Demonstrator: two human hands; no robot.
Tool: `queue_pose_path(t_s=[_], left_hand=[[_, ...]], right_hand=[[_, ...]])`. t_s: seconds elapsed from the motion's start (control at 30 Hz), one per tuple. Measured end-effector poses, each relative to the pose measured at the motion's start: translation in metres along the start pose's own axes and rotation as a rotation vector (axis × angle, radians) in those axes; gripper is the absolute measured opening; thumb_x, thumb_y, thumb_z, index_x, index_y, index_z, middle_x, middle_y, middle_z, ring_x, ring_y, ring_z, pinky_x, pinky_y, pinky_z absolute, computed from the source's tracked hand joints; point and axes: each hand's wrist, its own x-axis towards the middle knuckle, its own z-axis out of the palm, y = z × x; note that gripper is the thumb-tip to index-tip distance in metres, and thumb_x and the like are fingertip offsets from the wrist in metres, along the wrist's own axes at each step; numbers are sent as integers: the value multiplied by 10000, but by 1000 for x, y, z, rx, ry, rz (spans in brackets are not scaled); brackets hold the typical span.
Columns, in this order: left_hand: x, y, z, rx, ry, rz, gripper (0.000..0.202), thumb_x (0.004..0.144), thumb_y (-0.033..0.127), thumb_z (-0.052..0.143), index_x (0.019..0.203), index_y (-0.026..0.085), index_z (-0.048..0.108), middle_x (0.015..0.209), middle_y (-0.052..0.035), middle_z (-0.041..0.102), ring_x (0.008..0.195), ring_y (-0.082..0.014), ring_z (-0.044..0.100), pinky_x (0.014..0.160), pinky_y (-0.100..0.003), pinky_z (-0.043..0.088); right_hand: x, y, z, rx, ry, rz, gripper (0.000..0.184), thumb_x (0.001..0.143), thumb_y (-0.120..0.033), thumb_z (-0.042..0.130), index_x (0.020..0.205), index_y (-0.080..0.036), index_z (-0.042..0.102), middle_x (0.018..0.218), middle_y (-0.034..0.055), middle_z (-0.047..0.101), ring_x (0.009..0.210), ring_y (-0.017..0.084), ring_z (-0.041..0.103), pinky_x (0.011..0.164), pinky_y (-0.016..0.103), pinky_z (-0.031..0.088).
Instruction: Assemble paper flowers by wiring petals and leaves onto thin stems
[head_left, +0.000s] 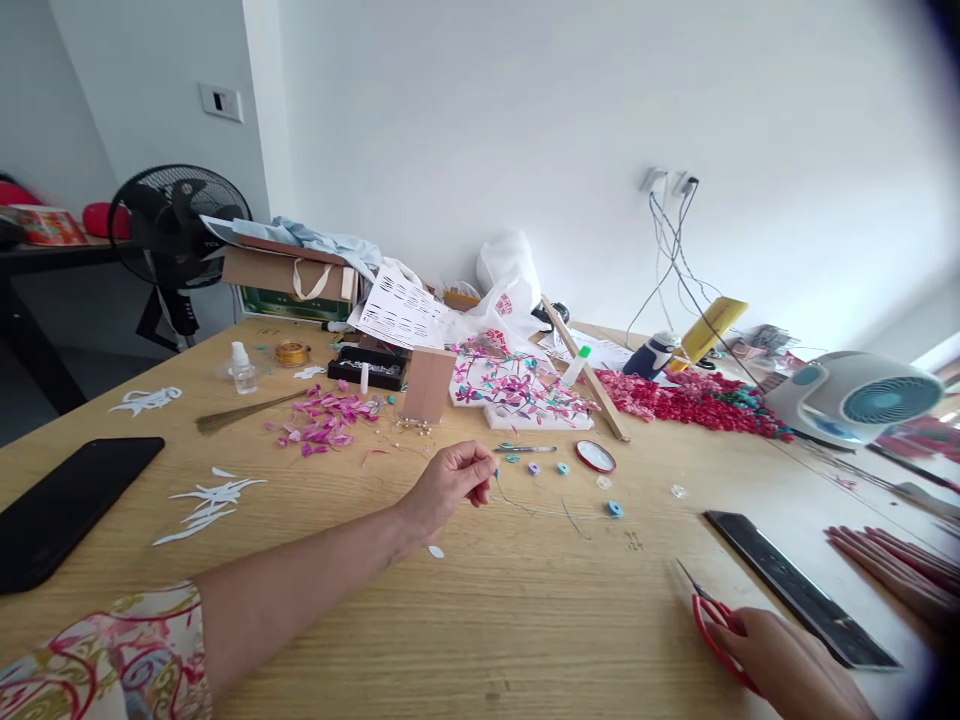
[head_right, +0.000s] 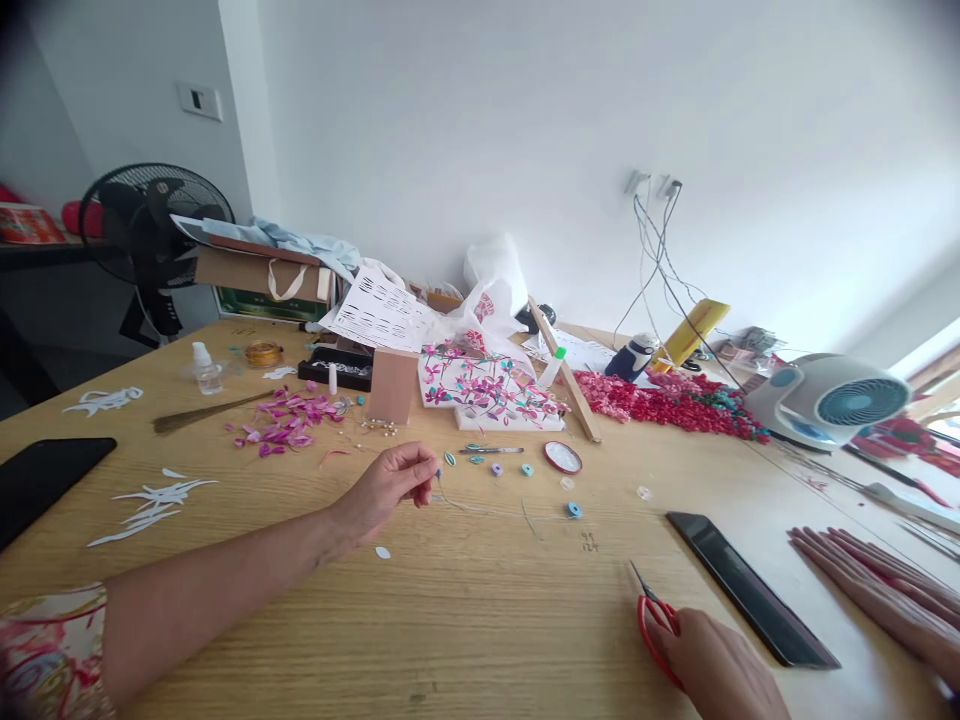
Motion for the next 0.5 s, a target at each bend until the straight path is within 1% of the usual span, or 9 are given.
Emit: queue_pose_path(t_s=[0.07, 0.13, 0.23, 0.27, 0.33, 0.4, 0.43, 0.47, 0.5], left_hand=[[-1, 2, 1, -10, -12, -14, 250, 709, 372, 566, 649, 138, 505, 553, 32, 473, 510, -59, 447, 531, -197, 367], [-1, 4, 2, -29, -18, -32, 241, 708, 363, 573, 653, 137, 510, 561, 30, 481, 519, -61, 455, 540, -199, 365], [0, 6, 4, -75, -40, -56, 235, 706, 359, 583, 658, 138, 517, 567, 28, 491, 520, -59, 461, 538, -198, 357], [0, 7, 4, -91, -53, -65, 233, 705, 357, 586, 659, 138, 519, 569, 28, 494, 520, -59, 461, 538, -198, 356], [-1, 9, 7, -116, -81, -89, 227, 703, 348, 593, 660, 138, 519, 570, 26, 501, 518, -58, 461, 538, -198, 355], [-4, 12, 10, -134, -100, -116, 218, 701, 336, 600, 661, 138, 519, 567, 25, 504, 512, -56, 457, 533, -197, 352], [-6, 13, 11, -143, -109, -126, 213, 701, 331, 601, 663, 138, 520, 565, 26, 503, 510, -55, 455, 530, -196, 350], [-8, 14, 12, -150, -118, -132, 208, 702, 327, 601, 665, 138, 522, 564, 27, 502, 510, -55, 454, 529, -195, 349], [-10, 15, 13, -156, -128, -136, 205, 704, 324, 600, 665, 138, 522, 562, 28, 500, 511, -55, 453, 529, -195, 349]], right_hand=[[4, -5, -6, -120, -58, -14, 401, 756, -402, 406, 412, -223, 505, 540, 122, 614, 587, 255, 605, 522, 317, 388], [6, -11, -14, -167, -88, -9, 375, 771, -359, 387, 465, -207, 540, 622, 152, 635, 652, 275, 615, 541, 328, 395], [10, -20, -22, -183, -84, 10, 310, 771, -317, 385, 584, -194, 599, 749, 146, 651, 746, 299, 611, 553, 340, 403], [13, -25, -22, -174, -47, -23, 290, 777, -304, 376, 665, -197, 621, 809, 137, 651, 794, 300, 604, 578, 345, 408], [21, -36, -19, -133, 49, -147, 287, 787, -261, 365, 897, -191, 620, 955, 126, 627, 893, 282, 578, 655, 342, 413], [34, -51, -11, -84, 113, -276, 372, 779, -192, 375, 1118, -174, 527, 1109, 118, 561, 957, 234, 555, 727, 301, 402], [42, -58, -6, -69, 113, -314, 424, 770, -159, 384, 1183, -173, 477, 1157, 110, 530, 967, 211, 549, 741, 277, 396], [50, -64, -1, -62, 99, -336, 453, 760, -131, 392, 1206, -182, 457, 1170, 99, 520, 960, 192, 551, 739, 257, 393], [58, -69, 3, -61, 81, -348, 452, 755, -110, 398, 1192, -194, 474, 1154, 88, 530, 940, 179, 558, 728, 243, 392]])
